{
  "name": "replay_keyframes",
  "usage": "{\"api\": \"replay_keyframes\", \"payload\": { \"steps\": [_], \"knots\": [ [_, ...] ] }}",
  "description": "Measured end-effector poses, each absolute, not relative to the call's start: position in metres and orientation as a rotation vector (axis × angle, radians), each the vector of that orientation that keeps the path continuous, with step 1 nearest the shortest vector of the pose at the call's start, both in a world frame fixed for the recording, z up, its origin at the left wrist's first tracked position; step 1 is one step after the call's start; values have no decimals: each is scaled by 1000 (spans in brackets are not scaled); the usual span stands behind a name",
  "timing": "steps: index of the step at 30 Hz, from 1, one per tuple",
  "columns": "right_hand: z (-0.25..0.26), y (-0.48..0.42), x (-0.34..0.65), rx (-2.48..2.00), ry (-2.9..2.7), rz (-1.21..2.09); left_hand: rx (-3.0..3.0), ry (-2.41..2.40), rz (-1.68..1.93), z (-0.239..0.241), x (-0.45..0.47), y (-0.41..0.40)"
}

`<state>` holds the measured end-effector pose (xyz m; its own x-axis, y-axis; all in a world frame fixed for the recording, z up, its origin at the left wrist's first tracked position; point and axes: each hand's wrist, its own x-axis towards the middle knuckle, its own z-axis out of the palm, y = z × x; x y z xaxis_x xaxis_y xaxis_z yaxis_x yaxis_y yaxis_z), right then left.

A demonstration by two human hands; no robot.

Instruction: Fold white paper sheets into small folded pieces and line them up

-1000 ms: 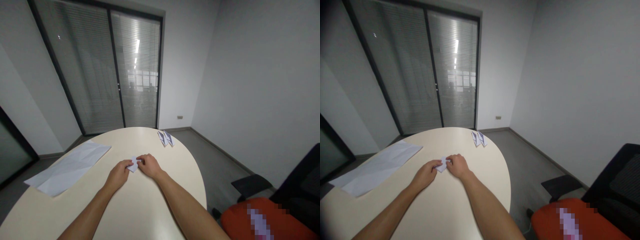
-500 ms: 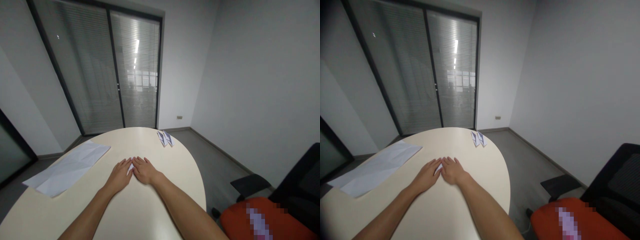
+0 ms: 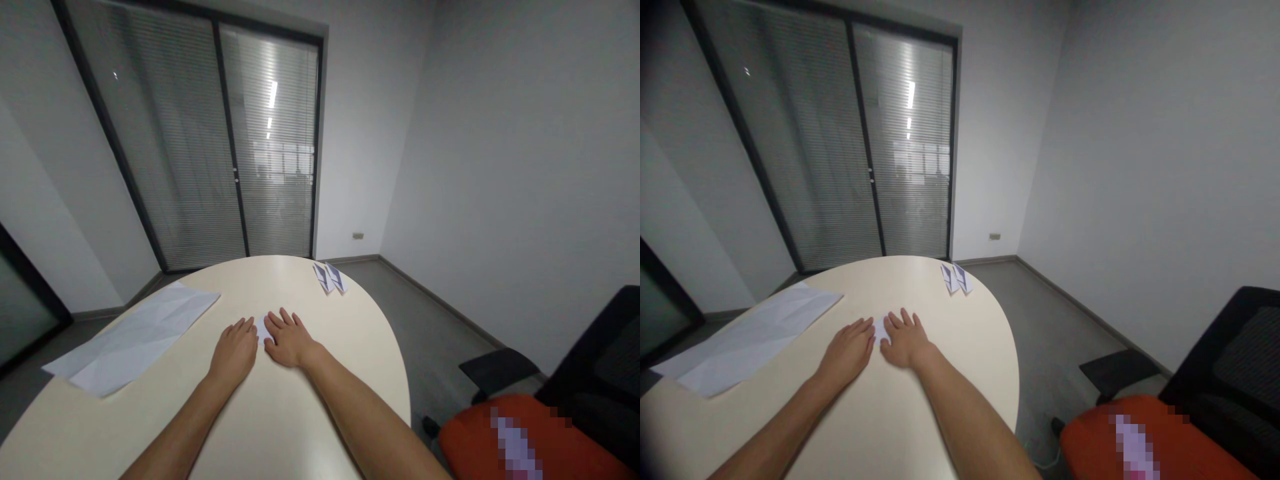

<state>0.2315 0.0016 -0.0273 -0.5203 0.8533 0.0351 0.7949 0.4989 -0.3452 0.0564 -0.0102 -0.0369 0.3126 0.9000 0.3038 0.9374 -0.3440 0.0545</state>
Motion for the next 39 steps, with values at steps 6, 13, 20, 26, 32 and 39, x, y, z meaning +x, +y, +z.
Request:
{"api": "replay_keyframes", "payload": {
  "steps": [6, 13, 20, 26, 32, 39],
  "knots": [
    [-20, 3, 236, -1406, -2563, 491, -2602, -1759, -385, -22, 60, -18],
    [-18, 3, 243, -1337, -2602, 496, -2612, -1639, -480, -29, 59, -13],
    [-15, 3, 241, -1299, -2556, 447, -2653, -1606, -693, -51, 49, 6],
    [-16, 4, 240, -1332, -2515, 371, -2706, -1646, -670, -35, 47, 0],
    [-18, 4, 239, -1301, -2510, 344, -2657, -1761, -473, -16, 51, -14],
    [-19, 8, 242, -1275, -2520, 409, -2688, -1551, -665, -40, 51, 0]
  ]
}}
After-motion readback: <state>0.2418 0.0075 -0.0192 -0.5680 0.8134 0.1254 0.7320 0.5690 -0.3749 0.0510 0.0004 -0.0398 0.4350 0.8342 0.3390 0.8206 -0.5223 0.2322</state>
